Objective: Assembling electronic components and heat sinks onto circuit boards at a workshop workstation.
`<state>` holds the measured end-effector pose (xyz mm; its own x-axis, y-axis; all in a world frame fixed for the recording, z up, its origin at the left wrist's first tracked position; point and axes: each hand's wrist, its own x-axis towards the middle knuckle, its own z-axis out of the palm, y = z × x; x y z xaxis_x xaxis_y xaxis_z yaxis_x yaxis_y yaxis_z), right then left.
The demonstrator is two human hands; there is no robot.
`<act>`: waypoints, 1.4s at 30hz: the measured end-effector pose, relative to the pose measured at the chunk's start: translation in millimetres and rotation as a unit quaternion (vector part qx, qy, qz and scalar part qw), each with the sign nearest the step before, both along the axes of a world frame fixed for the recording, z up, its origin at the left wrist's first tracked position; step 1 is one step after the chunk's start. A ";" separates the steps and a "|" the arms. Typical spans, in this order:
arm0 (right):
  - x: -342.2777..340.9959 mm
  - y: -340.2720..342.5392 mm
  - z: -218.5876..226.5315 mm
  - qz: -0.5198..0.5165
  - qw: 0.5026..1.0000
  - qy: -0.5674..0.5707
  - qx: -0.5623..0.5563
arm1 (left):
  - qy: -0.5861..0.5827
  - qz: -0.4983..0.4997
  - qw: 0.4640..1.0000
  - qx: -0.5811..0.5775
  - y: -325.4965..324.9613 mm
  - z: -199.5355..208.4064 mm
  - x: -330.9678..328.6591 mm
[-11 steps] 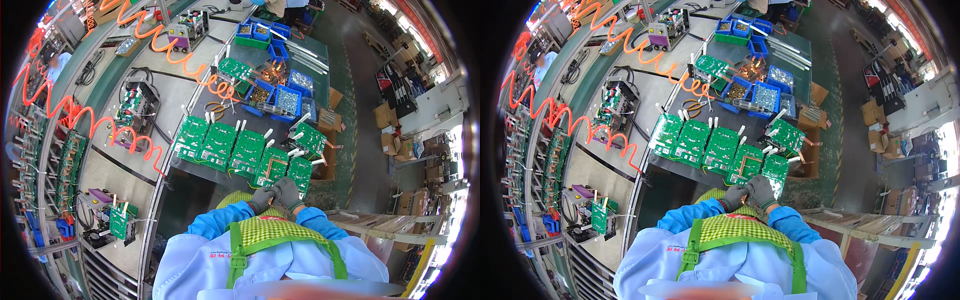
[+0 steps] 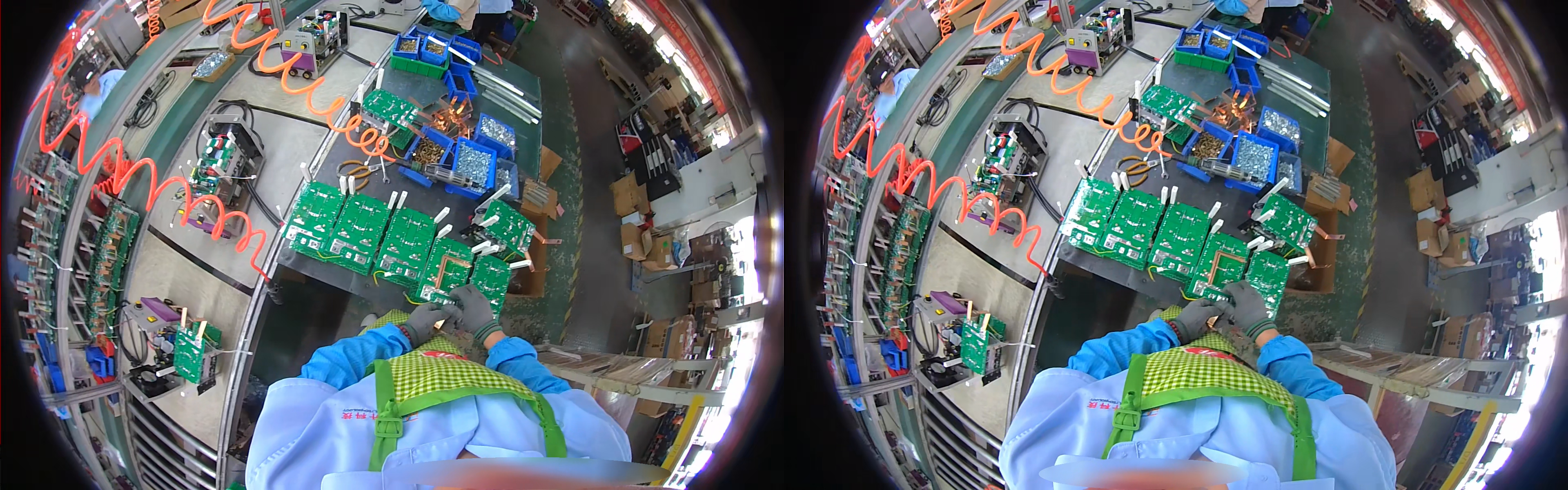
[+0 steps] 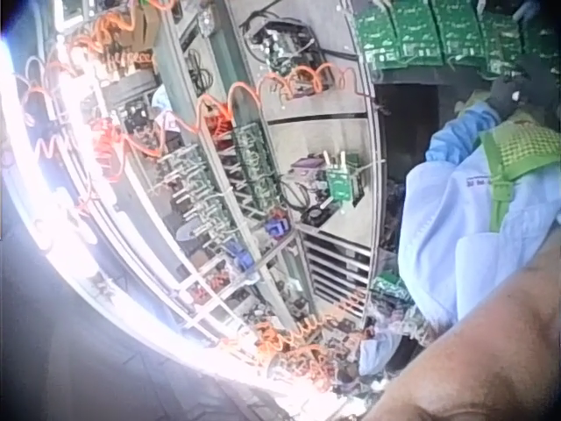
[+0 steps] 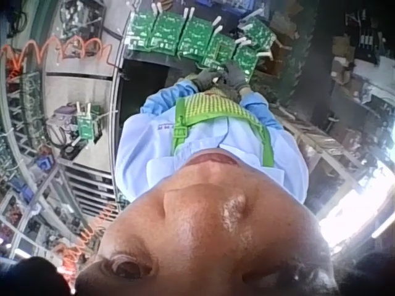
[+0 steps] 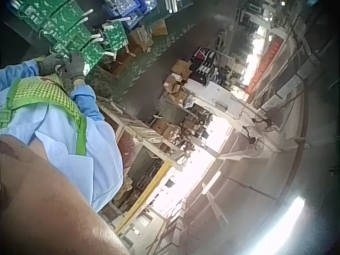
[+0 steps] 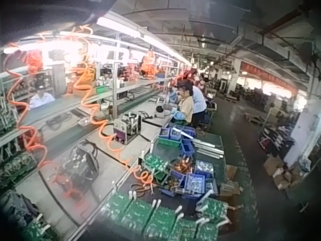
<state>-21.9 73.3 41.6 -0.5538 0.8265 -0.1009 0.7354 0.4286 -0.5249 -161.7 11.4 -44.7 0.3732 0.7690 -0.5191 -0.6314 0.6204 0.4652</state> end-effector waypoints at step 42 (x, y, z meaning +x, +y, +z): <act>-9.9 90.4 -0.2 0.051 0.985 -0.132 0.100 | 0.051 0.019 0.998 -0.021 -61.4 20.2 -133.2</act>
<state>-31.9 163.7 41.4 -0.6117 0.7855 -0.0938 0.7824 0.5831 -0.2189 -294.9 -50.0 -24.5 0.2875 0.7579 -0.5856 -0.6061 0.6174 0.5015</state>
